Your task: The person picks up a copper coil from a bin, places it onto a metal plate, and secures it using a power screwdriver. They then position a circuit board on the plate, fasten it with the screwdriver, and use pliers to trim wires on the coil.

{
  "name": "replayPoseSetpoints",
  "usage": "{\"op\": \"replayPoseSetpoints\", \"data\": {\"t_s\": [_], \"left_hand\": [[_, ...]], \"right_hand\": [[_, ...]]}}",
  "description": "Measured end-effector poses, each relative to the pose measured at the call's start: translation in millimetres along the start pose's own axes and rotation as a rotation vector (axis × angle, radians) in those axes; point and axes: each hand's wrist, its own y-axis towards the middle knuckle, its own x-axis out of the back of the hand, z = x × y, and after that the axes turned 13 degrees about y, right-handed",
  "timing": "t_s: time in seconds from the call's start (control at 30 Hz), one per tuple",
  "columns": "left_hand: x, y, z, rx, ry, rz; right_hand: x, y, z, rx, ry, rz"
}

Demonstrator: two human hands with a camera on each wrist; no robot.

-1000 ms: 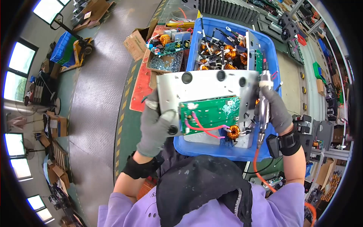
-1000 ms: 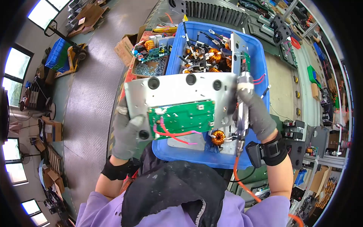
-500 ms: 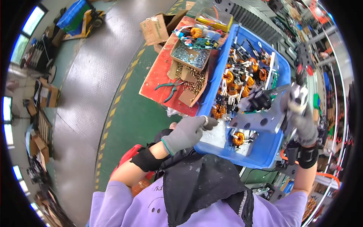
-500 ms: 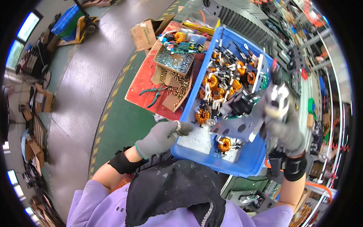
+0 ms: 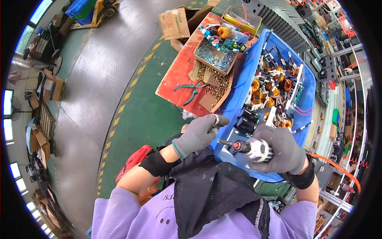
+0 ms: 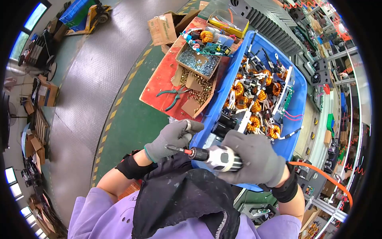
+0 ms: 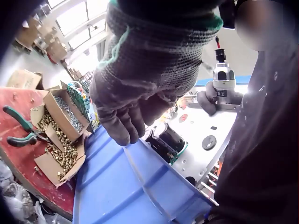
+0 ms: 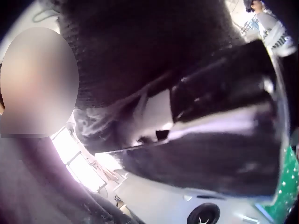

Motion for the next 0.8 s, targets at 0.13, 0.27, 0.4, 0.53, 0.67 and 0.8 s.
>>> {"op": "replayPoseSetpoints", "data": {"t_s": [0.13, 0.27, 0.4, 0.53, 0.67, 0.8], "left_hand": [[-7, 6, 20, 0.041, -0.020, -0.023], [-8, 7, 28, 0.116, -0.095, 0.040], [-10, 10, -10, -0.043, -0.190, 0.356], [-27, 22, -28, -0.271, -0.183, 0.376], [-8, 17, -19, -0.088, 0.140, 0.486], [15, 16, -11, 0.084, 0.150, 0.543]], "right_hand": [[-27, -5, -6, 0.027, 0.126, -0.154], [-40, -8, -12, 0.079, 0.229, -0.269], [-27, -24, -3, -0.010, 0.108, -0.263], [-38, -31, -4, -0.017, 0.175, -0.235], [-66, -25, -8, 0.048, 0.293, -0.268], [-46, -46, 1, 0.033, 0.466, -0.315]]}}
